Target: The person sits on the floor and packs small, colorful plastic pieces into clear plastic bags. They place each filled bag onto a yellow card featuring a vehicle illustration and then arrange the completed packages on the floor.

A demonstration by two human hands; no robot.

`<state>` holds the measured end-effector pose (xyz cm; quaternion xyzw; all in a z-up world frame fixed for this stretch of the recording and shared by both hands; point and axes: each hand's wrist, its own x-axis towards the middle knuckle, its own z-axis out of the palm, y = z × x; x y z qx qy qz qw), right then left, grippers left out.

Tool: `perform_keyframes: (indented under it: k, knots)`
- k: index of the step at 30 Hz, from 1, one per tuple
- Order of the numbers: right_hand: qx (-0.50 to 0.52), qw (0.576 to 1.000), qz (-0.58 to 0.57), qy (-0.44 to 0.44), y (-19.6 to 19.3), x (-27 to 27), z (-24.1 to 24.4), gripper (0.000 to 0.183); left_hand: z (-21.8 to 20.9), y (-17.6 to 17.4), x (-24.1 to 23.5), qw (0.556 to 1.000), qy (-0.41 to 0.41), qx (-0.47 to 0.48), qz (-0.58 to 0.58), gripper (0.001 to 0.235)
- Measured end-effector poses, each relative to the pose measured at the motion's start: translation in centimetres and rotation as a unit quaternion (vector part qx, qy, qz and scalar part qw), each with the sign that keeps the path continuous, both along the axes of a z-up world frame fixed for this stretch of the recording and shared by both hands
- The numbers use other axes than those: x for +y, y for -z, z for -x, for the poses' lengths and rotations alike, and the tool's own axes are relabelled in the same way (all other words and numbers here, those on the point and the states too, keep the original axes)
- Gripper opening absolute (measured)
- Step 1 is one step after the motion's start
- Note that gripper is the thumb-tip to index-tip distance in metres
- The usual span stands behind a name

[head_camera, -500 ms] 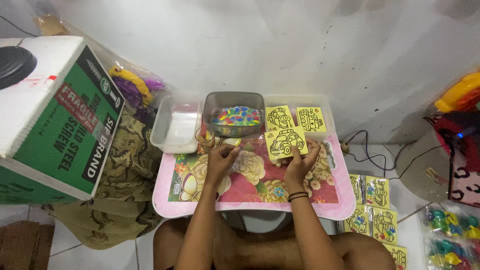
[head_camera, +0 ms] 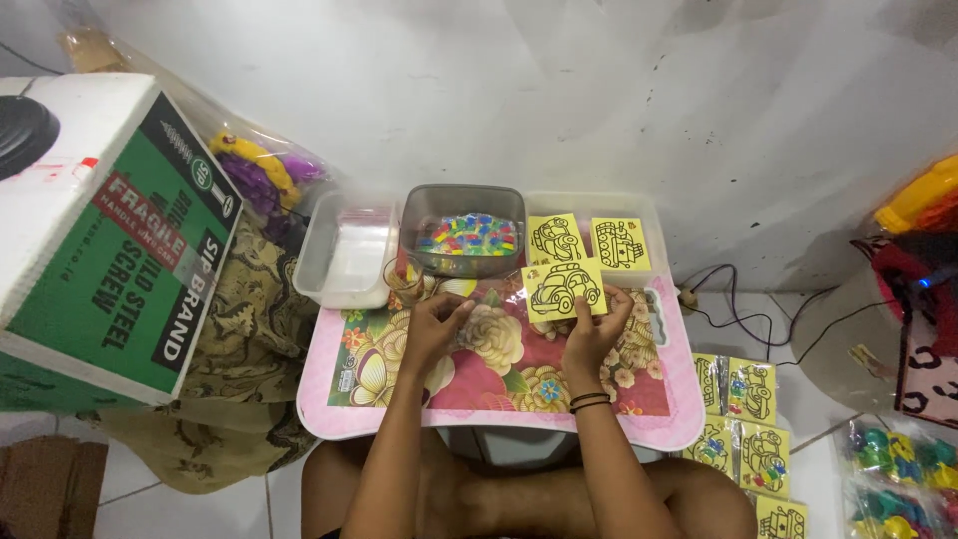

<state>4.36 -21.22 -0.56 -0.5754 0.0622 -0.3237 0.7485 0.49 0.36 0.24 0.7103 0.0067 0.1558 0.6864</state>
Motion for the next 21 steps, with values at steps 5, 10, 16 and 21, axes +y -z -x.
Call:
perform_keyframes:
  k: [5, 10, 16, 21]
  knots:
    - [0.006, 1.000, -0.026, 0.003, -1.6, 0.3, 0.7, 0.040, -0.2, 0.4, 0.0, 1.000, 0.006, 0.004, 0.004, 0.013]
    - [0.011, 0.999, -0.034, 0.010, -2.6, 0.7, 1.3, 0.041, -0.5, 1.4, 0.1, 1.000, 0.004, 0.002, 0.010, 0.014]
    - [0.012, 0.999, -0.029, 0.022, -2.5, 0.8, 1.3, 0.041, -0.2, 0.6, 0.0, 1.000, -0.001, 0.002, 0.020, 0.013]
    - [0.023, 0.999, -0.032, 0.030, -4.0, 0.8, 1.9, 0.039, -0.3, 1.1, -0.4, 0.998, -0.026, 0.019, 0.047, 0.014]
